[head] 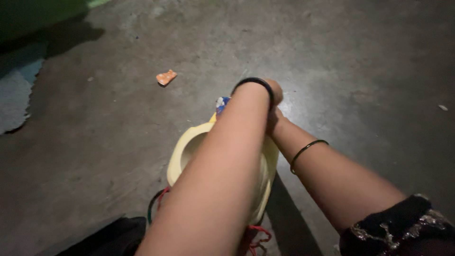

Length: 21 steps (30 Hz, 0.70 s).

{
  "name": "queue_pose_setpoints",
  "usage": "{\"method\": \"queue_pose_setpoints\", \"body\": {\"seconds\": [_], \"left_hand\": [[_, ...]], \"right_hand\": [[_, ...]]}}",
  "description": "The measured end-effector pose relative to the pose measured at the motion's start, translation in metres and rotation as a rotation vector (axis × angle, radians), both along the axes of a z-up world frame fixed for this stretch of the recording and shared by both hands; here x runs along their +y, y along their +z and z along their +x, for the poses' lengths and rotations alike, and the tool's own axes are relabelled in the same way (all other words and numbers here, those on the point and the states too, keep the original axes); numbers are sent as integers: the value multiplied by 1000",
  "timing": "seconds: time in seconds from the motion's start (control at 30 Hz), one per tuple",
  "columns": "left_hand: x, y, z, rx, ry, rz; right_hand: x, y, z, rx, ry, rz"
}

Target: The person is repairing a small electronic device, possibly a motor or fan, by manipulating wires and components inside a beige plastic housing. They use a tool to adjust connections and then wipe the exterior of the housing with a cloth.

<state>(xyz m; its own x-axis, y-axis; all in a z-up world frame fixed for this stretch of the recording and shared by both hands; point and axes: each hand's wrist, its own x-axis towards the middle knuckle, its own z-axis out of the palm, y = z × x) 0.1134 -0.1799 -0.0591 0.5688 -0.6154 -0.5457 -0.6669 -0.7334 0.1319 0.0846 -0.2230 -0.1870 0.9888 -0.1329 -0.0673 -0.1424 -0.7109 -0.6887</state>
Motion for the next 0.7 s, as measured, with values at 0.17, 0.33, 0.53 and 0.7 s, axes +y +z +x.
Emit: {"method": "queue_pose_setpoints", "body": {"seconds": [0.17,0.33,0.53,0.7], "left_hand": [[14,9,19,-31,43,21],[28,22,26,-67,81,37],[34,28,22,-73,91,35],[37,24,24,-76,90,51]], "right_hand": [[3,-2,-11,26,67,-111],[12,4,-30,25,133,-249],[10,9,-50,-17,58,-6],[16,13,-52,-62,39,-117]]}}
